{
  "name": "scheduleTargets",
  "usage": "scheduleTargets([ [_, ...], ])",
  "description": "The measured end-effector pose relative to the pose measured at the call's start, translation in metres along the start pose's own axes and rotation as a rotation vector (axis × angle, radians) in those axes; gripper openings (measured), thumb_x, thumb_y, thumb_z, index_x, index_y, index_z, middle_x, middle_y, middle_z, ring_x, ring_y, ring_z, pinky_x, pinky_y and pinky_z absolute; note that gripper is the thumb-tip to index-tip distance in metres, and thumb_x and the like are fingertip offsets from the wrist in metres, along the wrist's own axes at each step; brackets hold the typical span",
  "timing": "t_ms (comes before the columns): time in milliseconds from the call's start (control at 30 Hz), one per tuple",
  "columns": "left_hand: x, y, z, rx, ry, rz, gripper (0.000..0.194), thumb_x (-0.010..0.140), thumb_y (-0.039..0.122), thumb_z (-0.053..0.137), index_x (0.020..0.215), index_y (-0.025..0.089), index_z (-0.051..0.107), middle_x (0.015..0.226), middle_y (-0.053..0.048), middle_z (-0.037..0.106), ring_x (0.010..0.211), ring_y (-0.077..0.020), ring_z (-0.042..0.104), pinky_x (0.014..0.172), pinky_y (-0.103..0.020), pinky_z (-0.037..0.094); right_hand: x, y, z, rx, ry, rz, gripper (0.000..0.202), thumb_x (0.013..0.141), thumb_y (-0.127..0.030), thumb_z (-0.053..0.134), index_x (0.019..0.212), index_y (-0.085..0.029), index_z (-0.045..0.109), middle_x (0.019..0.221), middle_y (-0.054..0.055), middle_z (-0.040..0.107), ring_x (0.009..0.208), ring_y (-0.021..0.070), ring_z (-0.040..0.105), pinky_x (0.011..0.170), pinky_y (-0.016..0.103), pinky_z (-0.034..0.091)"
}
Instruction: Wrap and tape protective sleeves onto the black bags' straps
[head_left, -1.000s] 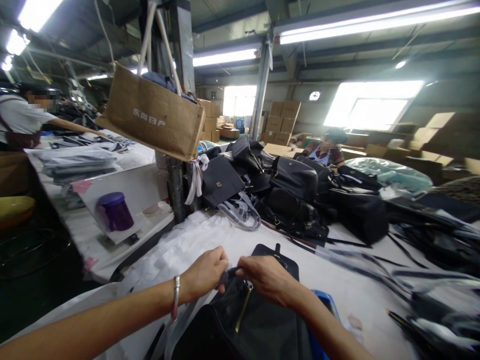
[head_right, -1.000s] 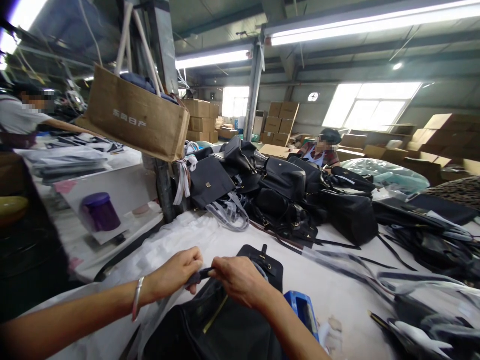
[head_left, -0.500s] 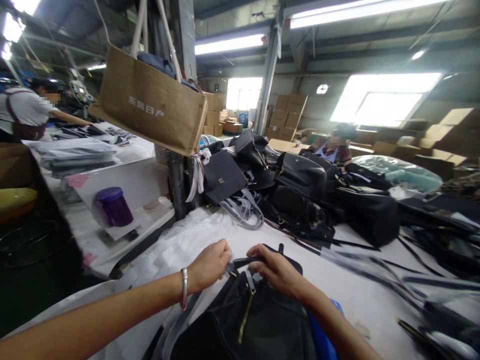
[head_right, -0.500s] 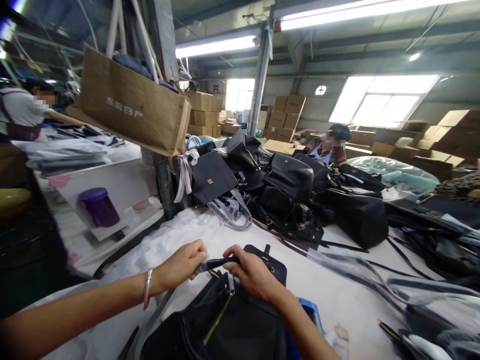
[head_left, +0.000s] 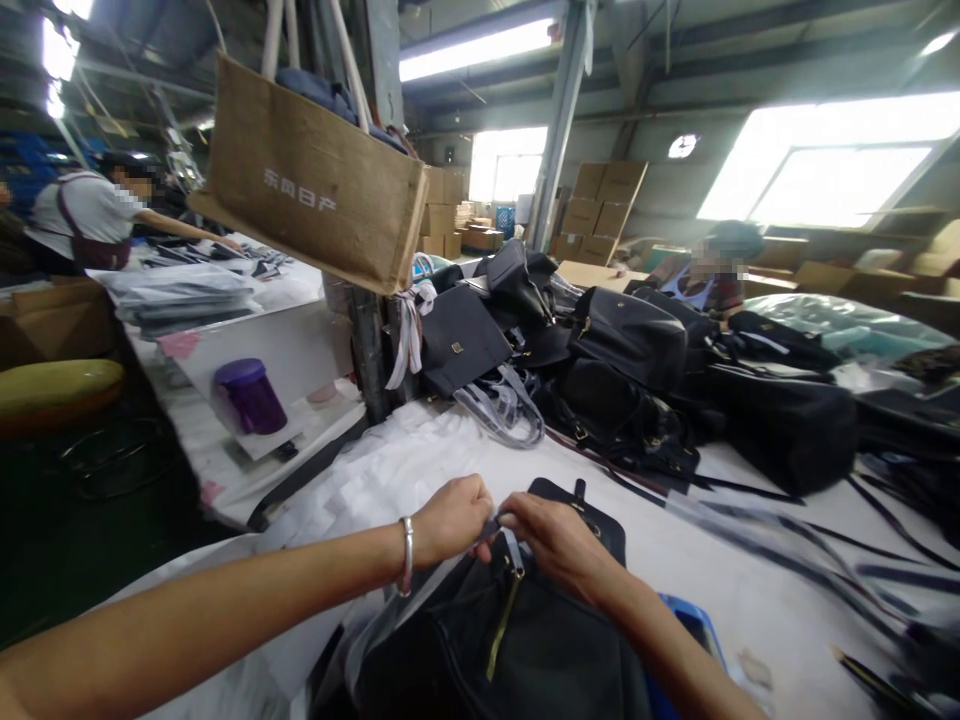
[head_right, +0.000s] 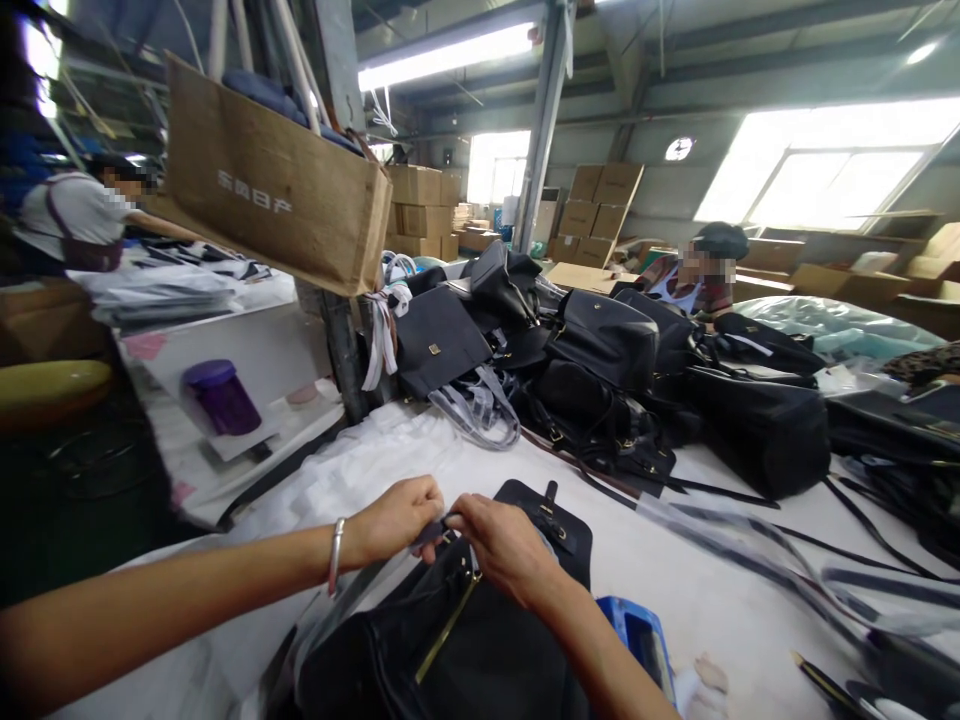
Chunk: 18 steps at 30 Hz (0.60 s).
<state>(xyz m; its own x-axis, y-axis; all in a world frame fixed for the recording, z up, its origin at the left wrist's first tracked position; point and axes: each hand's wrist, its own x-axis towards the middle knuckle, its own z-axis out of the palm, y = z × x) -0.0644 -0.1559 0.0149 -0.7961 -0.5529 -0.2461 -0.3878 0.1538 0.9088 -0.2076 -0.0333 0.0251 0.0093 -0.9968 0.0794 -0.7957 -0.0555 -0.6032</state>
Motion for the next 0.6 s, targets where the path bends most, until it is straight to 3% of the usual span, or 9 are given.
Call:
scheduleTargets([
  [133, 0.003, 0.005, 0.001, 0.024, 0.064, 0.005, 0.007, 0.08, 0.02, 0.046, 0.075, 0.019, 0.05, 0.052, 0.003, 0.057, 0.044, -0.014, 0.058, 0.044, -0.021, 0.036, -0.001, 0.004, 0.003, 0.085, 0.035, 0.075, 0.028, 0.099, -0.036, 0.039, 0.121, -0.024, 0.051, 0.084, 0.001, 0.064, 0.076, 0.0171, 0.061, 0.067, 0.026, 0.038],
  [233, 0.005, 0.013, 0.001, 0.038, 0.142, 0.02, 0.01, 0.075, 0.015, 0.051, 0.066, 0.018, 0.051, 0.057, 0.003, 0.054, 0.053, -0.0123, 0.054, 0.048, -0.022, 0.033, 0.004, 0.003, 0.009, 0.119, 0.083, 0.143, 0.038, 0.095, -0.044, 0.047, 0.127, -0.024, 0.048, 0.082, 0.0, 0.063, 0.071, 0.0178, 0.06, 0.064, 0.027, 0.038],
  [333, 0.003, 0.019, -0.001, 0.024, 0.219, 0.044, 0.013, 0.071, 0.013, 0.056, 0.059, 0.017, 0.053, 0.06, 0.003, 0.051, 0.06, -0.0117, 0.048, 0.052, -0.022, 0.031, 0.011, 0.001, 0.014, 0.25, 0.188, 0.156, 0.038, 0.092, -0.047, 0.052, 0.121, -0.023, 0.055, 0.091, 0.002, 0.065, 0.078, 0.0179, 0.06, 0.07, 0.027, 0.041],
  [467, -0.002, 0.022, -0.006, -0.078, 0.264, 0.052, 0.016, 0.069, 0.013, 0.058, 0.056, 0.017, 0.051, 0.061, 0.004, 0.049, 0.061, -0.0106, 0.044, 0.055, -0.022, 0.032, 0.018, -0.004, 0.018, 0.433, 0.222, 0.158, 0.03, 0.088, -0.047, 0.057, 0.099, -0.02, 0.065, 0.084, 0.0, 0.064, 0.079, 0.017, 0.057, 0.073, 0.026, 0.041],
  [600, -0.009, 0.02, -0.008, -0.227, 0.212, 0.033, 0.007, 0.069, 0.015, 0.059, 0.064, 0.016, 0.055, 0.061, 0.004, 0.051, 0.058, -0.0099, 0.045, 0.054, -0.022, 0.032, 0.018, -0.002, 0.021, 0.572, 0.184, 0.222, 0.032, 0.085, -0.049, 0.061, 0.093, -0.019, 0.066, 0.062, -0.005, 0.048, 0.054, 0.0098, 0.039, 0.053, 0.023, 0.031],
])
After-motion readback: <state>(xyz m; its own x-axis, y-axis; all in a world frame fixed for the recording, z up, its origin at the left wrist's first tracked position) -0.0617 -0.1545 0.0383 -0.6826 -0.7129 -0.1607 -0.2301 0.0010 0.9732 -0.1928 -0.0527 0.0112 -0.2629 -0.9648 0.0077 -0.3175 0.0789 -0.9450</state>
